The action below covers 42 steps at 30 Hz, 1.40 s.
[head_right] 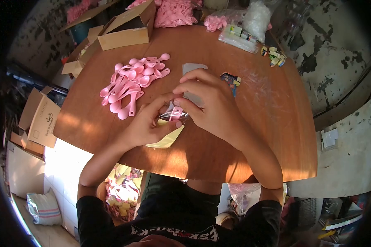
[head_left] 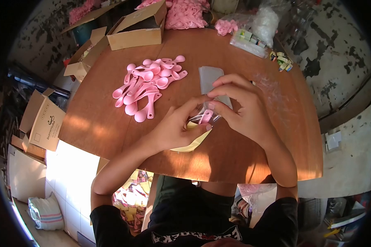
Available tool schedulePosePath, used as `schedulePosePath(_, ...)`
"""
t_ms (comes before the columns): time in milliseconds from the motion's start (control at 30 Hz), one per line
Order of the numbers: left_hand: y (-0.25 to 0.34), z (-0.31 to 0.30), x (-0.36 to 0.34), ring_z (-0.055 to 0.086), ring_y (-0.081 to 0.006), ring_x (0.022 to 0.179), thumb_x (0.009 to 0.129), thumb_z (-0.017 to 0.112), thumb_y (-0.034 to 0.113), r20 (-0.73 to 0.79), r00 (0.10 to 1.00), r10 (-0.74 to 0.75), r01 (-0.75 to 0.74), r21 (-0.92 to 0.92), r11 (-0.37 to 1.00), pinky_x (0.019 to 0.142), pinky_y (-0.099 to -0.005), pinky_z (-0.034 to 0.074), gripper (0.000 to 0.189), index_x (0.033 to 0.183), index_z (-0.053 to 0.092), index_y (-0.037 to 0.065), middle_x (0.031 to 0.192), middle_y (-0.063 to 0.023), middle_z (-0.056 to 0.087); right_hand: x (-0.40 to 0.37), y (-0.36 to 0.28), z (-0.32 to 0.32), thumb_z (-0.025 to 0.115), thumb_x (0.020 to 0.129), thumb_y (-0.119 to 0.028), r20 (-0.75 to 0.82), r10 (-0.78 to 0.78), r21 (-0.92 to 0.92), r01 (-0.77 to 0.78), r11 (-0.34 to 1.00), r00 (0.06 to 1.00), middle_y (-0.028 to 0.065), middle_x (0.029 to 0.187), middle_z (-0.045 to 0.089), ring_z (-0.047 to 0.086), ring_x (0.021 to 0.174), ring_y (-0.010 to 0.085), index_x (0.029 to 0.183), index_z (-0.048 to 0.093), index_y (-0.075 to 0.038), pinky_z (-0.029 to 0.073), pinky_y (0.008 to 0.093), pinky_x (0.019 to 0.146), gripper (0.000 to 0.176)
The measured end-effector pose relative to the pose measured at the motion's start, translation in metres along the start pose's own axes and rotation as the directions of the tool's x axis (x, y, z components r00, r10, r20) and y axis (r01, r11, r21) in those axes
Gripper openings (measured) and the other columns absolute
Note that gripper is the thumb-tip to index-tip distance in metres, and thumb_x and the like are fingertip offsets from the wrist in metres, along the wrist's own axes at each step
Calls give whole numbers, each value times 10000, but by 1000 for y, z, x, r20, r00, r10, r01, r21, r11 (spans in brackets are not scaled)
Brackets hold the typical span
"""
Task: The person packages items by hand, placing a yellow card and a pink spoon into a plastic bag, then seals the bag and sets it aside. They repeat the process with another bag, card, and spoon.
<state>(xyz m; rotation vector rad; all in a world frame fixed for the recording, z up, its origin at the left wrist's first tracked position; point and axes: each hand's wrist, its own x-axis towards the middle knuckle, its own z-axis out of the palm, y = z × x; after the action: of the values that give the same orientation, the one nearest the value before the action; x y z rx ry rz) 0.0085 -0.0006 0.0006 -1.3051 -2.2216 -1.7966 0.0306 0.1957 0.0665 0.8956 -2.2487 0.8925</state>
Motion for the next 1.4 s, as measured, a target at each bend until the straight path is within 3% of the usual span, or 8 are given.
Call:
schedulePosePath(467,54,31,-47,655,-322,543,801,668,31,44,988,-148,114,440,891,461,-346,483,516,1267,465,-58,724,-159,644,-27,-39,-13,704,697,7,154,-139,-356,186,916,978,51,830,595,599,709,229,796,649,-27,492,342,613,118)
schedulePosePath(633,50,44,-44,626,-341,526,787,637,58,-30,969,244,-197,497,845,546,-389,516,572,1321,465,-49,647,-170,631,-34,-39,-23,673,670,31,161,103,-50,-96,994,982,63,758,585,597,651,203,764,619,-17,491,307,612,119)
schedulePosePath(867,81,53,-59,690,-274,702,734,690,-11,-99,995,9,16,251,968,680,-299,526,521,1232,551,-73,826,-196,670,-35,-42,-43,646,689,76,119,169,262,-195,945,978,68,796,627,603,682,147,755,613,-8,483,266,630,112)
schedulePosePath(967,72,58,-76,690,-211,736,779,673,-35,-137,988,72,-51,150,987,703,-279,528,664,1380,391,-65,791,-136,669,-28,-20,-72,632,778,-18,54,411,603,-358,713,910,58,825,613,601,764,141,791,613,-28,491,281,729,26)
schedulePosePath(1133,62,74,-86,596,-101,704,818,672,-44,-344,939,-17,-11,-80,997,709,-202,462,764,1453,248,-68,772,-47,620,-35,132,-137,604,832,-133,7,123,986,-27,162,992,26,841,649,622,777,163,887,686,-68,513,319,762,117)
schedulePosePath(1200,69,78,-87,593,-95,714,821,680,-32,-351,928,-127,38,-249,968,737,-199,454,777,1458,236,-71,767,-31,608,-75,212,-132,614,823,-152,-23,824,82,-820,566,567,36,856,689,654,792,201,965,719,-62,533,334,768,199)
schedulePosePath(1267,66,71,-86,606,-102,731,829,678,-22,-345,932,-112,69,-134,989,773,-214,467,778,1461,228,-66,783,-39,622,-105,218,-120,637,813,-116,-325,594,-783,-562,268,736,42,915,713,670,855,163,1031,716,-25,534,301,780,250)
schedulePosePath(1400,62,66,-81,673,-151,900,848,687,-2,-369,900,-232,100,-343,934,837,-261,492,717,1443,291,-58,869,-141,722,-93,170,-104,651,820,-65,-526,595,-295,-787,541,607,62,952,722,673,899,161,1058,705,-6,528,283,782,252)
